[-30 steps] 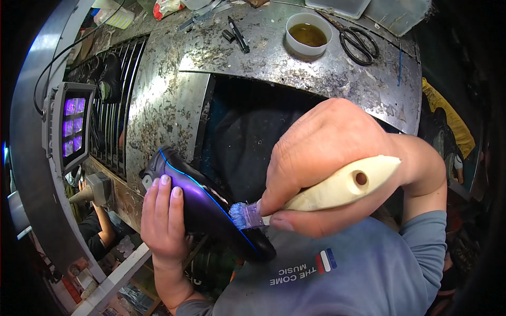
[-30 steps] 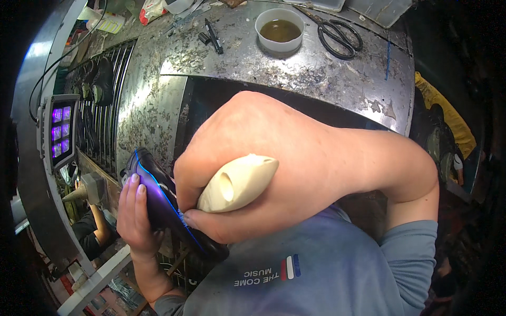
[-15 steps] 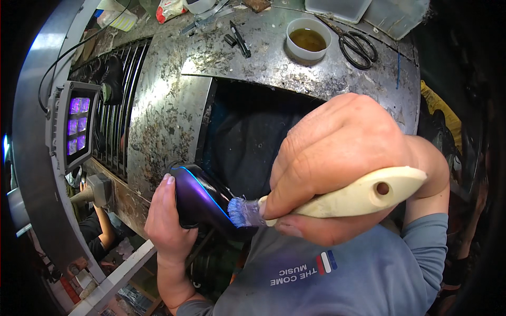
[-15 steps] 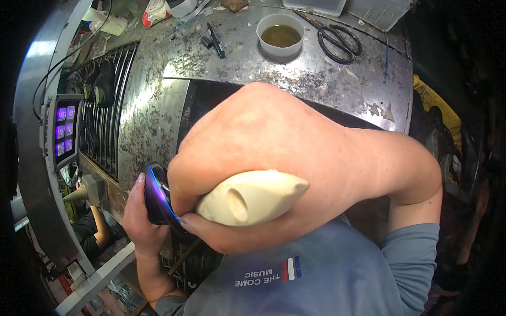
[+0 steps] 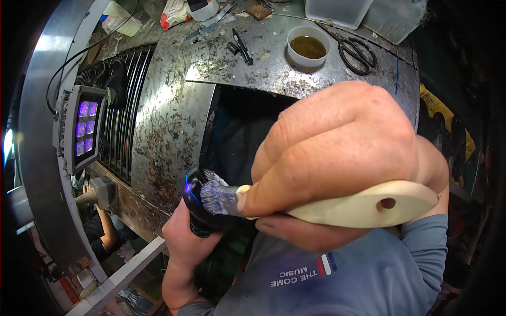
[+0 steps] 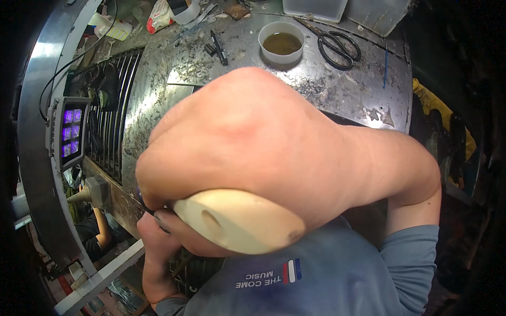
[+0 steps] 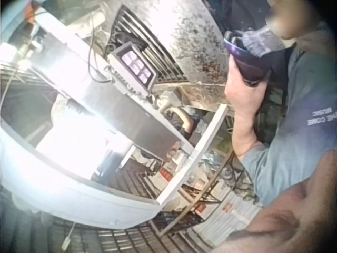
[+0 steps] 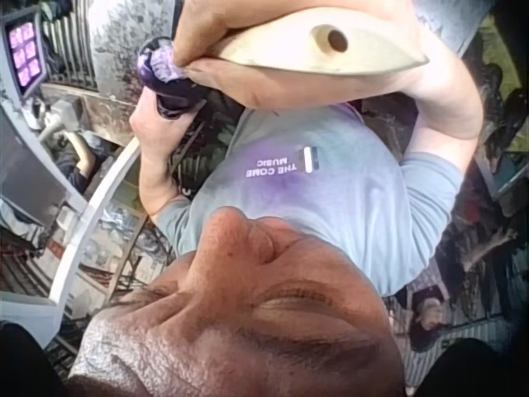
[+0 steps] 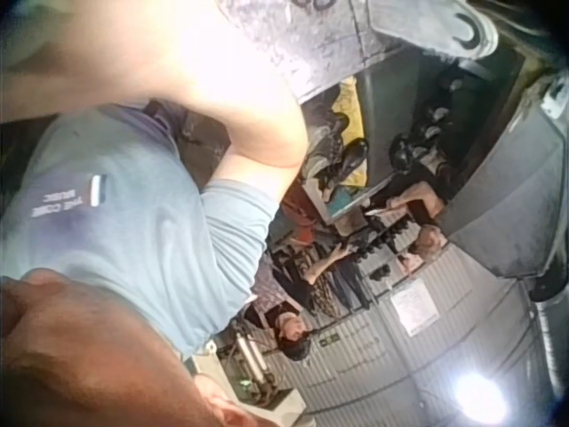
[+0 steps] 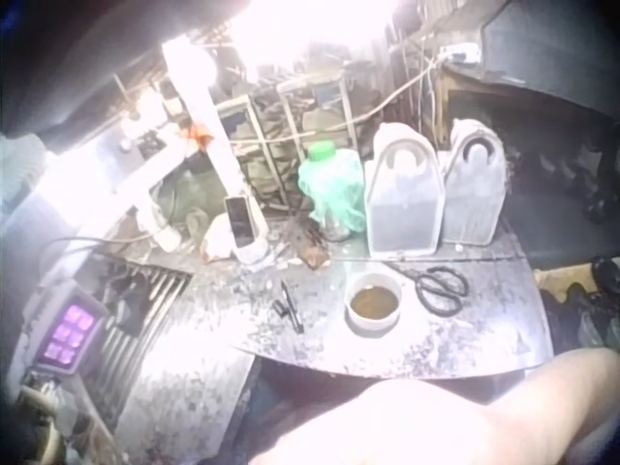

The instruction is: The person retrieves a black shoe from a green plastic bag and uses a brush to apply a dark liquid from a small bowl onto the shoe's sole and edges. They repeatedly dip the brush into the bowl and paint different sections of the shoe, including the heel and toe areas, while holding the shoe in their left hand.

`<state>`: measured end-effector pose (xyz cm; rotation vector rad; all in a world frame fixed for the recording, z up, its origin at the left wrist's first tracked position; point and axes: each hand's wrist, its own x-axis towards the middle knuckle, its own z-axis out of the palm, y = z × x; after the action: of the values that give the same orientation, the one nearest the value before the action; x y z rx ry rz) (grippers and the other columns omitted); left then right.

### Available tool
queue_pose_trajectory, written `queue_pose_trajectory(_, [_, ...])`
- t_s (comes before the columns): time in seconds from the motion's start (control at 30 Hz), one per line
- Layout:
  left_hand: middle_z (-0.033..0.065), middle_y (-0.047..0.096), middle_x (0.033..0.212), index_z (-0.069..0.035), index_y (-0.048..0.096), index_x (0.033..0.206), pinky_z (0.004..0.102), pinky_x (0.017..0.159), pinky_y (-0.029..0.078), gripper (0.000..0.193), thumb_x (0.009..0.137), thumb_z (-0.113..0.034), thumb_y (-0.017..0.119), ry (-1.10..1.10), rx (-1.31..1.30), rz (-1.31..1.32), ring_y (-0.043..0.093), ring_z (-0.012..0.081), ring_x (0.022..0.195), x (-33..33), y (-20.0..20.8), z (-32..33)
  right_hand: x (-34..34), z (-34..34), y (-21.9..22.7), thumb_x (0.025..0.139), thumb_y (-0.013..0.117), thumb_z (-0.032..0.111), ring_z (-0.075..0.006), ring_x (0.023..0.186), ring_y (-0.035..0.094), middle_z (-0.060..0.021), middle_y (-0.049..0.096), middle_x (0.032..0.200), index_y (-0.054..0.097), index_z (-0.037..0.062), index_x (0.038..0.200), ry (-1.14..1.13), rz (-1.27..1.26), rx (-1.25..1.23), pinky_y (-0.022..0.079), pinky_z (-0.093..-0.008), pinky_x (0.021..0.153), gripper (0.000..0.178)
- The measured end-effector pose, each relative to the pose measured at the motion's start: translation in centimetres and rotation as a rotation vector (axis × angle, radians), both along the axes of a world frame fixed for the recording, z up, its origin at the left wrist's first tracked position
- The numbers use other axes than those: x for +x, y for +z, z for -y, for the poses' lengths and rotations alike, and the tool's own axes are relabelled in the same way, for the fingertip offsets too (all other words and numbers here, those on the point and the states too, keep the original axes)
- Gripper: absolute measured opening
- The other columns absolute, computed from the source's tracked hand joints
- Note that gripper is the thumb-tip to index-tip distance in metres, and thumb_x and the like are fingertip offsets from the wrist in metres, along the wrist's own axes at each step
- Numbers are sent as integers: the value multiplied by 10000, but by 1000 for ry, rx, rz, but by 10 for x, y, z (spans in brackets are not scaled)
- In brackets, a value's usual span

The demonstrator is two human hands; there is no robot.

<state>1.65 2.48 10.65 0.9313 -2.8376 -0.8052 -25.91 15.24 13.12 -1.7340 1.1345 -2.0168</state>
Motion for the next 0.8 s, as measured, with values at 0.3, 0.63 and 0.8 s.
queue_pose_trajectory(0.3, [142, 762, 1022, -50, 659, 1196, 398, 837, 588, 733, 601, -328, 986, 110, 314, 130, 760, 310, 947, 0, 8, -9, -13, 8, -3, 747, 803, 40, -234, 600, 688, -120, 691, 744, 760, 8, 862, 9, -247, 7, 563, -322, 520, 127])
queue_pose_trajectory(0.63, [96, 744, 1090, 32, 615, 1265, 319, 905, 556, 693, 719, -242, 942, 238, 937, -109, 702, 148, 1007, 2, 8, -8, -6, 16, -15, 755, 785, 41, -251, 616, 690, -117, 687, 744, 747, 4, 884, 17, -267, 31, 565, -341, 535, 139])
queue_pose_trajectory(0.8, [99, 718, 1153, 48, 586, 1317, 323, 942, 541, 717, 770, -283, 909, 296, 1087, -149, 684, 169, 1058, 3, 7, -9, -4, 15, -24, 763, 783, 42, -251, 625, 692, -113, 687, 743, 749, 9, 894, 22, -261, 63, 567, -342, 541, 139])
